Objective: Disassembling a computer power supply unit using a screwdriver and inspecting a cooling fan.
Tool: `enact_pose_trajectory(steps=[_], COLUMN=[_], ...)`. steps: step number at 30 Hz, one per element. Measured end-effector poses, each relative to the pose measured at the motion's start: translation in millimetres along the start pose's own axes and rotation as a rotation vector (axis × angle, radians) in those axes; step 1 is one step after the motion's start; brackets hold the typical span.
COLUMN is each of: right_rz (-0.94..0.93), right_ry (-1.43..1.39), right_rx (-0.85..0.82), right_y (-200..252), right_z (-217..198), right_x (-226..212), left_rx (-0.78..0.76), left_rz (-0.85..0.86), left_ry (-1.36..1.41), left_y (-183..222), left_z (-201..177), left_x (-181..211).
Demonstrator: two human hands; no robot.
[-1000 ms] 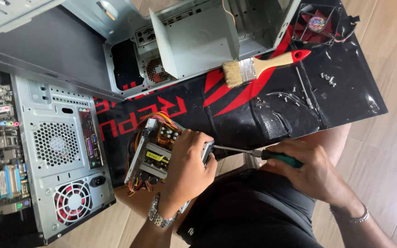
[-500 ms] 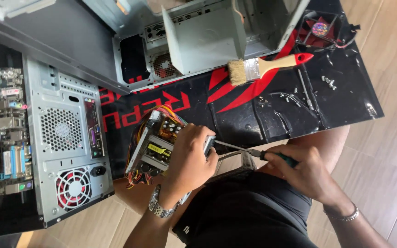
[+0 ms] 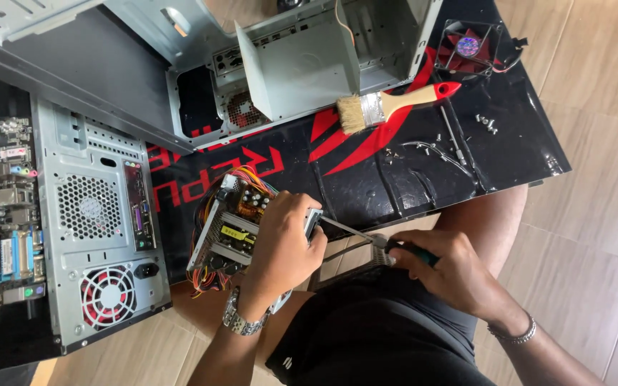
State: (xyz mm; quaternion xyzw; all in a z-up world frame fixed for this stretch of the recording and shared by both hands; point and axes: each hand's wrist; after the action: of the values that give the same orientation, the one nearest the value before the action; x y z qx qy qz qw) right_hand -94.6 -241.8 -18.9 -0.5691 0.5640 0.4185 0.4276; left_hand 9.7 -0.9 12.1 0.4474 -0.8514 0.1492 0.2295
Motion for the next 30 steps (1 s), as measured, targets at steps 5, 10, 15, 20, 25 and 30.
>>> enact_pose_trajectory(steps=[5, 10, 15, 20, 25, 30], right_rz=[-0.160, -0.219, -0.174, -0.205, -0.177, -0.175], right_ry=[0.063, 0.137, 0.245, 0.694, 0.894, 0.848], right_rx=[-0.039, 0.013, 0.175, 0.453, 0.528, 0.504], right_y=[-5.8, 0.3, 14.1, 29.7, 36.2, 30.9], right_z=[-0.4, 2.6, -25.9, -76.3, -98.8, -98.2], right_x=[4.1, 3.1, 6.1, 31.2, 49.3, 59.8], left_rx=[-0.003, 0.015, 0.026, 0.091, 0.137, 0.306], left_rz=[-0.026, 0.034, 0.027, 0.062, 0.101, 0.106], left_ry=[0.019, 0.044, 0.078, 0.005, -0.035, 0.002], left_y=[0.0, 1.2, 2.5, 8.3, 16.6, 34.8], left_z=[-1.7, -6.9, -10.5, 2.0, -14.8, -41.4], left_x=[2.2, 3.5, 4.8, 0.7, 17.5, 54.7])
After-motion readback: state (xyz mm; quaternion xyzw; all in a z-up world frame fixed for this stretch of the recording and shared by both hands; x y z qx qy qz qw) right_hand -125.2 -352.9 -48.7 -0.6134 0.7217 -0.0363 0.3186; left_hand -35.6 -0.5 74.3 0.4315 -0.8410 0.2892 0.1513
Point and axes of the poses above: each hand's wrist, its own y-axis away from the middle knuckle, its own z-axis out of the palm, x = y × z, and after that the axes turned 2 degrees about -y, right-handed
